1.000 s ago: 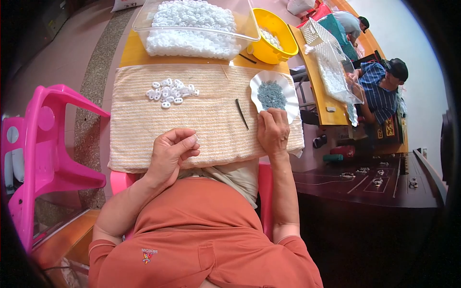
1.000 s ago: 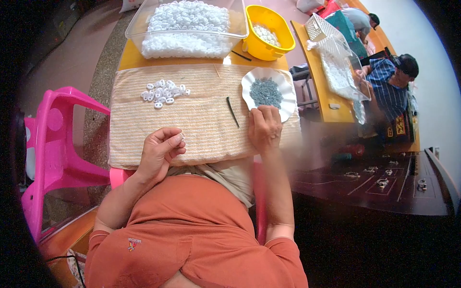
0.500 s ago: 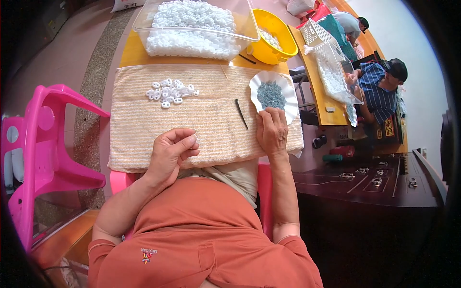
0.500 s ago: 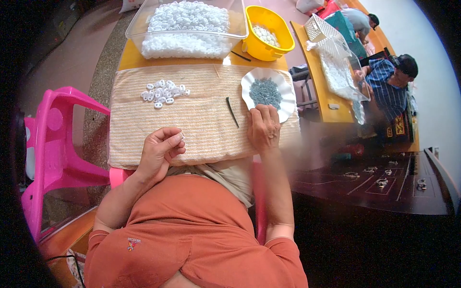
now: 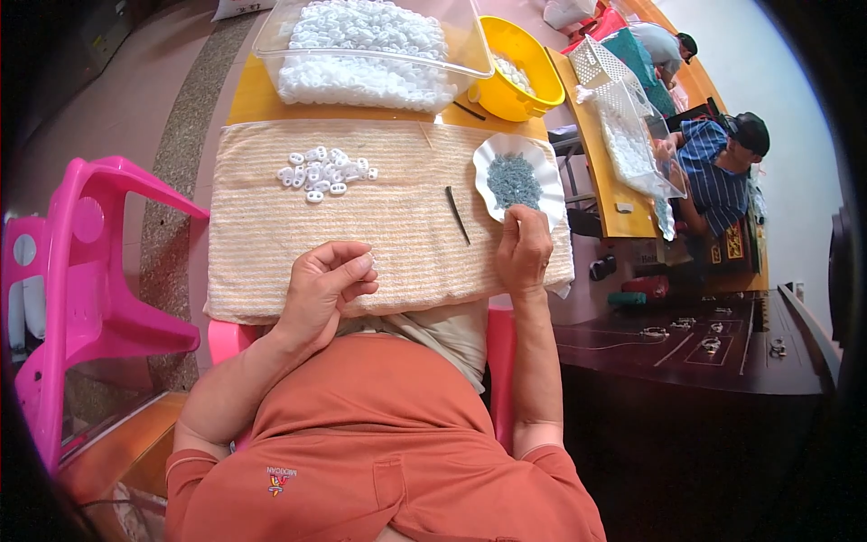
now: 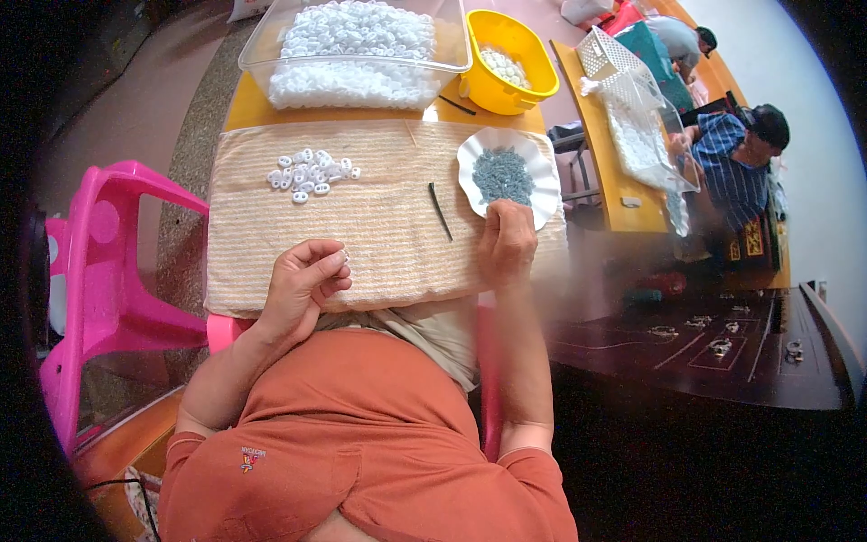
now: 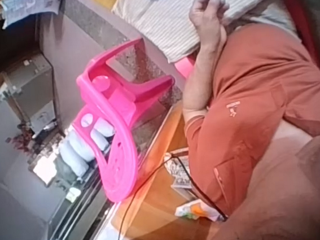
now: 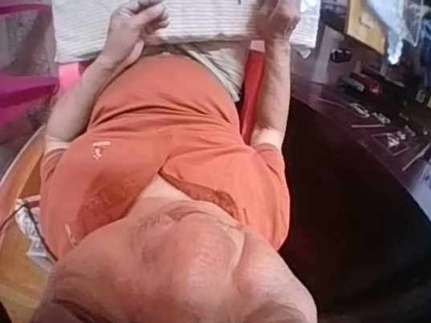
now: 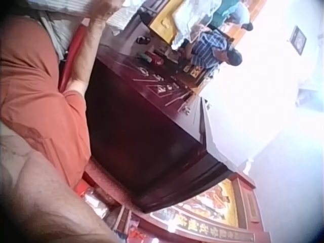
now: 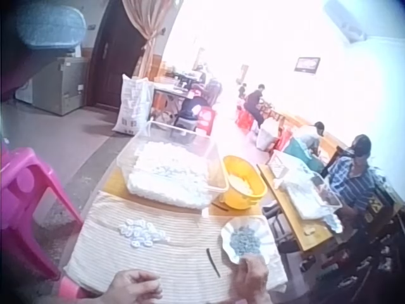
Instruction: Manually joining small white plastic components together at a workstation.
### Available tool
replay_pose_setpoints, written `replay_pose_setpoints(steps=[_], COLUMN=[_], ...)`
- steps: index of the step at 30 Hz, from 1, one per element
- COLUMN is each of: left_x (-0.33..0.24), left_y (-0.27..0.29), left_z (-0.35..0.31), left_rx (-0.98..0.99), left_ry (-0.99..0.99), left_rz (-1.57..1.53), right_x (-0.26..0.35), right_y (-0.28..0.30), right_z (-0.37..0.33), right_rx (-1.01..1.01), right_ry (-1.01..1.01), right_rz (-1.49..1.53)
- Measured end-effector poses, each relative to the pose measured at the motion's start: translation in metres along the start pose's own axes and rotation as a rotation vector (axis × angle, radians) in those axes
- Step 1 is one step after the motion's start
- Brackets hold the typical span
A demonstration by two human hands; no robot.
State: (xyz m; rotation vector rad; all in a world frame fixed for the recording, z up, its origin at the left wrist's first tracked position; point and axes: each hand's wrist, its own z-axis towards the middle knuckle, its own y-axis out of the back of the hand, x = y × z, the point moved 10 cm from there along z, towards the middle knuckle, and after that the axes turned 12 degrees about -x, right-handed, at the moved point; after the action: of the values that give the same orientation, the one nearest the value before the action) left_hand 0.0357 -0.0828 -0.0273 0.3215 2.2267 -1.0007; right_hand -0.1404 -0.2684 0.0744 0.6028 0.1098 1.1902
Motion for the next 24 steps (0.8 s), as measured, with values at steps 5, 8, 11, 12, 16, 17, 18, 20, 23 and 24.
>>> replay_pose_setpoints(steps=[5,8,11,12,16,17,18,20,23,24], left_x=[0.0,0.002,0.004,0.005,0.005,0.005,0.004,0.006,0.007,0.008], left_y=[0.001,0.003,0.003,0.001,-0.003,-0.004,-0.004,-0.005,-0.004,-0.003], left_z=[-0.002,-0.002,-0.002,-0.001,-0.001,-0.001,-0.001,-0.003,-0.003,-0.003], left_rx=[-0.011,-0.014,-0.03,-0.008,0.017,0.026,0.018,0.027,0.038,0.033], left_ry=[0.006,0.016,0.031,0.031,0.041,0.041,0.042,0.074,0.074,0.074], left_rz=[0.009,0.046,0.06,0.055,0.048,0.054,0.055,0.048,0.043,0.042], right_x=[-0.005,-0.007,-0.007,-0.001,0.036,0.042,0.052,0.069,0.082,0.086], right_y=[0.007,0.01,0.004,-0.002,-0.031,-0.034,-0.046,-0.064,-0.081,-0.082], right_z=[0.003,0.003,-0.001,-0.003,-0.014,-0.017,-0.023,-0.036,-0.052,-0.051], right_rx=[-0.032,-0.065,-0.009,0.012,0.21,0.214,0.281,0.395,0.455,0.464], right_ry=[-0.112,-0.134,-0.309,-0.382,-0.689,-0.694,-0.748,-0.806,-0.94,-0.926], right_rz=[-0.029,0.011,0.17,0.301,0.677,0.683,0.81,0.956,1.061,1.056])
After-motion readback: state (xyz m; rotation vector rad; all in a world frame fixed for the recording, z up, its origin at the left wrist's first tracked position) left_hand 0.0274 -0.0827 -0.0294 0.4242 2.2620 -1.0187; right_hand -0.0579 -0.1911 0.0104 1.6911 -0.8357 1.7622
